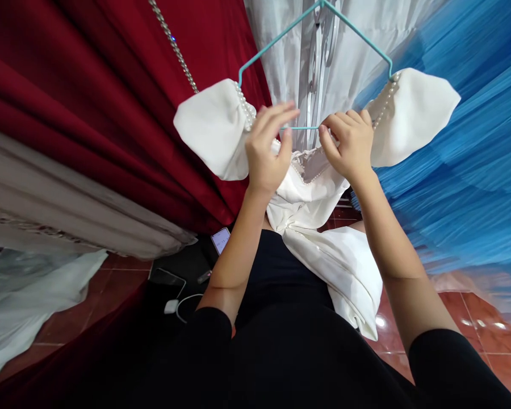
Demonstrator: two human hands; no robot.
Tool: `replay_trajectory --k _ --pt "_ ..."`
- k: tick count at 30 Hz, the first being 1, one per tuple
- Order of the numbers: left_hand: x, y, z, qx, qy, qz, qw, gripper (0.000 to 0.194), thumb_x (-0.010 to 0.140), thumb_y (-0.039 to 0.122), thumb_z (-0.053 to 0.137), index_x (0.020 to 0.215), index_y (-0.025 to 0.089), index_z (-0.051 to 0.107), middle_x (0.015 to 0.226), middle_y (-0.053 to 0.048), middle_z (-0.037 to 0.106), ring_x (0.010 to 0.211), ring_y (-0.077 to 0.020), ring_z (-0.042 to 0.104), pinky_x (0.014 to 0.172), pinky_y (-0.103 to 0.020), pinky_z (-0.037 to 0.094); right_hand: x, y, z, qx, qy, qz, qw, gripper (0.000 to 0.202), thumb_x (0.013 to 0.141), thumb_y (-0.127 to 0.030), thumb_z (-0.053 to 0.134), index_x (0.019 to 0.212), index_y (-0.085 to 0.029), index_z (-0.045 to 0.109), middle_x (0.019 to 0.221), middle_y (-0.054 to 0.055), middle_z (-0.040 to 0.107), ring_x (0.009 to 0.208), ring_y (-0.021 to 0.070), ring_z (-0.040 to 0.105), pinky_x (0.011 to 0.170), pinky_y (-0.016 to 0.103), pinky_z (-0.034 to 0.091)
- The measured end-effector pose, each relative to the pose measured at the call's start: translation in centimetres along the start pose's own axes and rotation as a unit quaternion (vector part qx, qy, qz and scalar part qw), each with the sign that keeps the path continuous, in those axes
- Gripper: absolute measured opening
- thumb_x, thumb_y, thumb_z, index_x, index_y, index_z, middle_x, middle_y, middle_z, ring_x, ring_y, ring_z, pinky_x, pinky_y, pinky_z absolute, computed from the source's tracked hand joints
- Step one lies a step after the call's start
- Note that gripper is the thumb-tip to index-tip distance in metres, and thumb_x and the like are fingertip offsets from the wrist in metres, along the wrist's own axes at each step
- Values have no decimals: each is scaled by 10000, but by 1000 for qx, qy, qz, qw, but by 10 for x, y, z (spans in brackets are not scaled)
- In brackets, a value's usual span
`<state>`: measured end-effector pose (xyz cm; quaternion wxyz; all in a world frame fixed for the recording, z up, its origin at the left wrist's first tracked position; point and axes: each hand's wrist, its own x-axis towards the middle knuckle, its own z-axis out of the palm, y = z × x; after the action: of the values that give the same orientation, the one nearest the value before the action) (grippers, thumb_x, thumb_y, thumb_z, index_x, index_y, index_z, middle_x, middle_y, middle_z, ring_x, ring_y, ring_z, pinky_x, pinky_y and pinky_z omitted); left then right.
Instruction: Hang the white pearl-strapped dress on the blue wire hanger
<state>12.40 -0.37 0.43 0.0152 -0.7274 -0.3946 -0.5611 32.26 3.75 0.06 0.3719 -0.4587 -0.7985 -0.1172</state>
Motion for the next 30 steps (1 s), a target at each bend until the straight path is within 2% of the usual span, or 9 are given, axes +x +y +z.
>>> replay_trajectory --k 4,6,8,12,16,21,24,27,30 --pt "14 -21 -25 49 149 26 987 281 997 253 632 1267 331 644 1488 -8 560 1537 -262 355 1331 -495 212 -3 -5 -2 16 -1 17 1000 598 1044 -638 125 960 -309 617 904 63 680 892 231 519 943 518 394" --pt "23 -36 -35 65 134 13 989 458 906 128 731 1306 313 605 1451 9 568 1470 -244 406 1314 -459 240 -4 -11 -2 18 0 22 1000 590 1052 -623 134 966 -294 617 926 69 680 918 241 544 958 533 397" --pt "30 -51 -41 61 76 -30 995 545 878 44 731 1330 294 557 1378 22 591 1357 -202 491 1257 -407 322 -5 -15 -2 10 5 21 1000 591 1066 -594 138 967 -268 620 931 80 677 946 258 578 967 545 411" --pt "40 -69 -42 90 26 -106 990 399 911 -13 637 1211 246 592 1230 38 636 1222 -152 541 1154 -327 391 -5 -12 -6 -7 13 11 1000 541 1080 -550 197 957 -250 630 908 88 670 973 280 615 981 541 446" --pt "47 -73 -53 87 47 -74 992 337 901 -14 538 1049 252 681 1037 49 722 1049 -156 656 979 -325 510 -5 -5 -13 -15 -10 15 1000 484 1079 -501 244 978 -252 647 931 94 666 1015 291 612 1019 545 444" --pt "51 -101 -75 55 196 -57 977 350 802 -45 446 826 209 686 810 12 706 831 -159 667 800 -328 531 -6 -6 -13 -6 -17 5 1000 486 1077 -491 235 1011 -258 655 953 95 664 1041 292 602 1042 543 431" --pt "40 -117 -78 38 275 -72 958 314 855 1 398 822 218 623 820 -21 663 819 -170 631 809 -371 520 -5 -10 -6 -8 -24 1 1000 494 1081 -485 212 1038 -254 646 980 97 661 1043 288 598 1026 531 431" --pt "18 -111 -69 -18 386 -84 918 237 973 134 344 913 241 546 878 -19 596 870 -195 579 896 -444 444 -2 -12 0 -5 -39 -9 999 521 1087 -500 174 1081 -260 636 999 88 652 1042 275 594 1011 503 435" --pt "-6 -89 -48 -67 462 -95 879 156 967 187 352 978 233 501 900 -14 539 861 -187 553 898 -440 417 0 -11 5 1 -57 -26 998 581 1090 -525 119 1128 -248 628 1011 88 635 1054 267 589 1010 493 439"
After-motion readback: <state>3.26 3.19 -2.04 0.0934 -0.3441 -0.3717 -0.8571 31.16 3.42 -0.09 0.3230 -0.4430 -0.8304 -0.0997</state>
